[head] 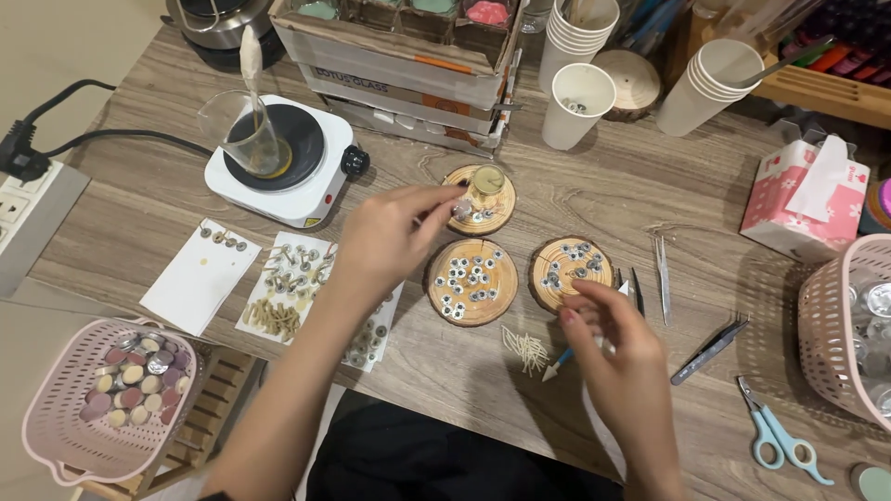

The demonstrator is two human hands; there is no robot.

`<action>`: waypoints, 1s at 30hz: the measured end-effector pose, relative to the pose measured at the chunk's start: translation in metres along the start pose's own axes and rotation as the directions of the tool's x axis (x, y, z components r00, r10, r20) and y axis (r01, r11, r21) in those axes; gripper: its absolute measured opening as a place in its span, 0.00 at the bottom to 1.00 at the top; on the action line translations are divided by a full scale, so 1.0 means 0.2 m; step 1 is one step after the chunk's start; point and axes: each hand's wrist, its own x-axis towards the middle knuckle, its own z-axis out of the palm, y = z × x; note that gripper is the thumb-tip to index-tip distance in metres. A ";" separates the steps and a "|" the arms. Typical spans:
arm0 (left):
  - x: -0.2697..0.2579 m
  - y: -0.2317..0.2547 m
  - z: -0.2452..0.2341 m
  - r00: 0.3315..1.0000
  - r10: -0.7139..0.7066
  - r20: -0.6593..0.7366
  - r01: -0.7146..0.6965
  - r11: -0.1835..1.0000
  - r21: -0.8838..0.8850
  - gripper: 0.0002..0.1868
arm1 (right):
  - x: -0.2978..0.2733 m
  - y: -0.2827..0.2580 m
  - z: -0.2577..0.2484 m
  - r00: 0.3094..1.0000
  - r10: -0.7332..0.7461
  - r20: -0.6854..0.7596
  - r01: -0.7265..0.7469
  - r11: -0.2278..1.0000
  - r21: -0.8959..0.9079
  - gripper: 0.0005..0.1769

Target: The recorder is attaching metal wick tabs to candle wicks using tweezers and a small tool at a candle-making workshop desk.

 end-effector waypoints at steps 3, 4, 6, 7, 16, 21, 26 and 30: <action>-0.09 0.04 -0.06 0.989 -0.139 -0.042 0.133 0.984 -0.118 0.09 | 0.10 -0.10 0.08 0.998 0.062 -0.027 -0.068 0.937 -0.343 0.19; -0.13 0.06 -0.07 0.989 -0.142 -0.042 0.136 0.984 -0.119 0.09 | 0.13 -0.08 0.10 0.998 0.064 -0.025 -0.069 0.937 -0.344 0.19; -0.21 0.11 -0.11 0.944 -0.322 -0.065 0.301 0.927 -0.222 0.10 | 0.19 -0.03 0.15 0.978 -0.202 0.051 0.196 0.811 -0.551 0.15; -0.25 0.11 -0.11 0.943 -0.326 -0.065 0.305 0.926 -0.223 0.10 | 0.23 -0.04 0.17 0.978 -0.201 0.054 0.197 0.810 -0.552 0.15; -0.44 0.11 -0.10 0.875 -0.469 -0.118 0.427 0.864 -0.267 0.13 | 0.39 -0.06 0.30 0.932 -0.282 0.227 0.362 0.748 -0.557 0.11; -0.43 0.13 -0.11 0.870 -0.488 -0.076 0.440 0.836 -0.330 0.14 | 0.39 -0.04 0.31 0.933 -0.262 0.248 0.358 0.754 -0.551 0.07; -0.47 0.08 -0.03 0.906 -0.407 -0.112 0.338 0.859 -0.385 0.11 | 0.39 -0.01 0.28 0.940 -0.240 0.244 0.336 0.782 -0.525 0.07; -0.48 0.08 0.00 0.891 -0.453 0.000 0.422 0.829 -0.367 0.10 | 0.41 0.01 0.29 0.941 -0.225 0.254 0.331 0.772 -0.542 0.09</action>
